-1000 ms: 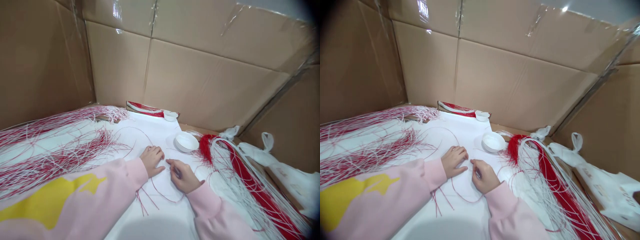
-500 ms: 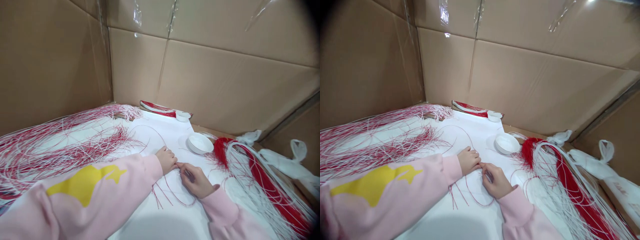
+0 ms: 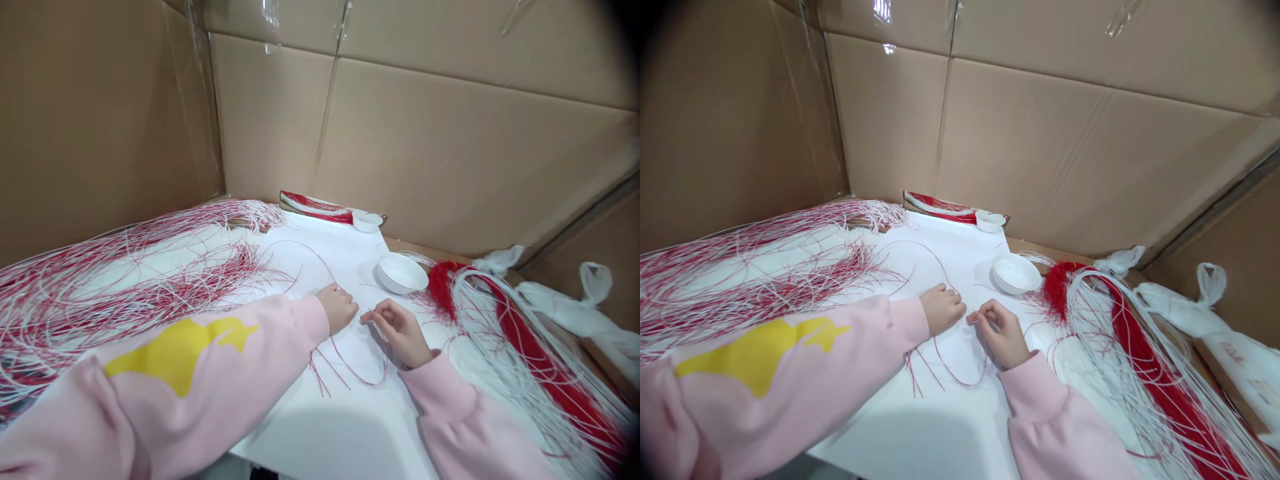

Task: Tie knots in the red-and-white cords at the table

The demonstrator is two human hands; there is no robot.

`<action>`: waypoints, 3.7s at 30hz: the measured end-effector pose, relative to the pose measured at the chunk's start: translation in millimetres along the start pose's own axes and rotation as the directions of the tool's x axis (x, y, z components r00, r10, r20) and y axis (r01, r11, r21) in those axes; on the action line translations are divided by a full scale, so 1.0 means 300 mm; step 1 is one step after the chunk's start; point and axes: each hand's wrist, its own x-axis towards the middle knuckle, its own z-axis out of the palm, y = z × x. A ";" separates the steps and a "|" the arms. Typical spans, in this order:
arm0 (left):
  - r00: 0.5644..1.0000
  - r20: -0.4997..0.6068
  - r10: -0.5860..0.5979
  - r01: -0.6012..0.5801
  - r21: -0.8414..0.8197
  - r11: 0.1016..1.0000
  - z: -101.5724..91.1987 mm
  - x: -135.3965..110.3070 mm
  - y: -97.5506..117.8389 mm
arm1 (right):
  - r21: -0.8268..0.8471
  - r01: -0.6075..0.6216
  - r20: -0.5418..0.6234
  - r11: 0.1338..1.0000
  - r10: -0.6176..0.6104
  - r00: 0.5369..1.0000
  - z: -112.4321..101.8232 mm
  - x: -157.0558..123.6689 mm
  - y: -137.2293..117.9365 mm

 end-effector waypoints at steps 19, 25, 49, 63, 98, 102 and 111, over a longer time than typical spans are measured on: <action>0.999 -0.031 0.020 -0.023 -0.088 0.996 -0.024 0.002 0.016 | 0.227 -0.068 -0.387 0.971 0.154 0.909 0.068 0.062 0.035; 0.997 -0.073 -0.021 0.000 -0.278 0.960 -0.049 -0.009 0.007 | 0.205 -0.036 -0.359 0.978 0.110 0.927 0.094 0.047 -0.010; 0.957 -0.080 -0.279 0.046 -0.907 0.418 -0.013 0.009 -0.037 | 0.390 -0.051 -0.277 0.919 0.171 0.946 0.092 0.016 -0.015; 0.876 0.064 -0.478 0.051 -0.998 -0.041 0.015 0.051 -0.065 | 0.735 0.006 -0.361 0.679 0.383 0.850 0.082 0.042 0.013; 0.903 0.360 0.236 0.424 -0.836 -0.349 0.075 0.102 -0.252 | 0.584 -0.354 0.289 0.730 0.221 0.932 -0.071 0.090 0.082; 0.889 0.361 0.281 0.449 -0.809 -0.379 0.069 0.097 -0.252 | 0.558 -0.404 0.353 0.725 0.233 0.906 -0.085 0.097 0.101; 0.827 0.406 0.390 0.544 -0.754 -0.369 0.053 0.092 -0.251 | 0.492 -0.493 0.485 0.717 0.245 0.840 -0.100 0.105 0.103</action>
